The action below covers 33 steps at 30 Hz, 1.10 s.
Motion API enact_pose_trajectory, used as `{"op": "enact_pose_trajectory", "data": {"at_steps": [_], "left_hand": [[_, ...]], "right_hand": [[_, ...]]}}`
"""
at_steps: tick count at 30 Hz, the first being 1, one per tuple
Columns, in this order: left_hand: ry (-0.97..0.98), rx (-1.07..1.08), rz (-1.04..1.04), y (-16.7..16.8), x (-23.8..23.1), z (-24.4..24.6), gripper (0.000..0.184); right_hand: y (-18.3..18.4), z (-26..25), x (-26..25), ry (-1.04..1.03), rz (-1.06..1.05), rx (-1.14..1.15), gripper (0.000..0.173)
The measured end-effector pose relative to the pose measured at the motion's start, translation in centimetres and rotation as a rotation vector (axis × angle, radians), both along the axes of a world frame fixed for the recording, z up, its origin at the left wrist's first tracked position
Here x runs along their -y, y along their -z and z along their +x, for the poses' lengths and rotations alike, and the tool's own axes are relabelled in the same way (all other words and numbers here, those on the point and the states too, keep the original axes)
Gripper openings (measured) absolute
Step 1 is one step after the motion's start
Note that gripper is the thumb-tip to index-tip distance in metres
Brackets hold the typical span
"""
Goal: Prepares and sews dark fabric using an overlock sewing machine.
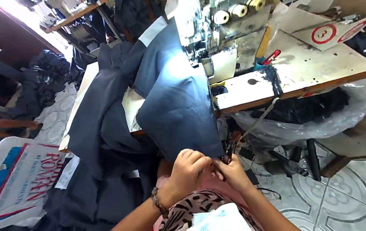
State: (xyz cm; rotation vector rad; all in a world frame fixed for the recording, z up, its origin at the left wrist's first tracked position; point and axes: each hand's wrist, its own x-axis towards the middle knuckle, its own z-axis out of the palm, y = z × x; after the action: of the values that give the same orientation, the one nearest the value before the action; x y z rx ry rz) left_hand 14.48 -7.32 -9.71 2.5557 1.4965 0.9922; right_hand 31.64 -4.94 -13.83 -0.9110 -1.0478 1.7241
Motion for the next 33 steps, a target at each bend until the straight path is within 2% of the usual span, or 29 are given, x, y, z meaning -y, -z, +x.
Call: {"op": "enact_pose_trajectory", "data": {"at_steps": [1, 3, 4, 5, 8, 11, 14, 18, 21, 27, 30, 33], "left_hand": [[0.001, 0.037, -0.015, -0.1, -0.1, 0.3, 0.013], [-0.007, 0.088, -0.108, -0.4, -0.5, 0.7, 0.043], [-0.002, 0.111, -0.133, -0.3, -0.8, 0.8, 0.05], [0.011, 0.133, -0.13, -0.1, -1.1, 0.7, 0.047], [0.062, 0.243, -0.088, 0.2, -1.8, 0.2, 0.022], [0.044, 0.258, -0.098, 0.2, -2.6, -0.4, 0.033], [0.062, 0.183, 0.072, 0.3, -2.6, -0.1, 0.016], [0.17, 0.006, 0.152, -1.6, -1.4, 0.8, 0.016], [0.201, -0.142, 0.121, -1.1, -2.2, -0.3, 0.018], [0.237, -0.147, 0.172, -0.7, -2.7, -0.7, 0.019], [0.306, -0.13, 0.147, -0.6, -3.3, -0.8, 0.018], [0.29, -0.096, 0.09, -3.1, -5.5, -1.5, 0.022]], "right_hand": [[-0.1, 0.2, 0.4, 0.009, -0.008, 0.0, 0.011], [-0.6, 0.5, 0.6, 0.023, 0.016, 0.022, 0.006], [-0.8, 0.6, 0.5, 0.027, 0.04, 0.023, 0.007], [-0.9, 0.7, 0.5, 0.028, 0.057, 0.003, 0.01], [-1.3, 0.9, 0.5, 0.018, 0.094, -0.025, 0.018], [-1.3, 1.0, 0.5, 0.019, 0.09, 0.003, 0.019], [-1.2, 0.9, 0.5, 0.009, 0.077, 0.016, 0.018], [-0.9, 1.1, 0.5, -0.01, 0.095, 0.004, 0.021], [-0.9, 0.7, 0.4, 0.006, 0.081, -0.016, 0.024], [0.0, 0.5, 0.1, 0.04, 0.15, -0.081, 0.024], [-0.1, 0.2, -0.2, 0.127, 0.186, -0.011, 0.019], [-0.7, 0.0, -0.3, 0.2, 0.197, 0.098, 0.012]]}}
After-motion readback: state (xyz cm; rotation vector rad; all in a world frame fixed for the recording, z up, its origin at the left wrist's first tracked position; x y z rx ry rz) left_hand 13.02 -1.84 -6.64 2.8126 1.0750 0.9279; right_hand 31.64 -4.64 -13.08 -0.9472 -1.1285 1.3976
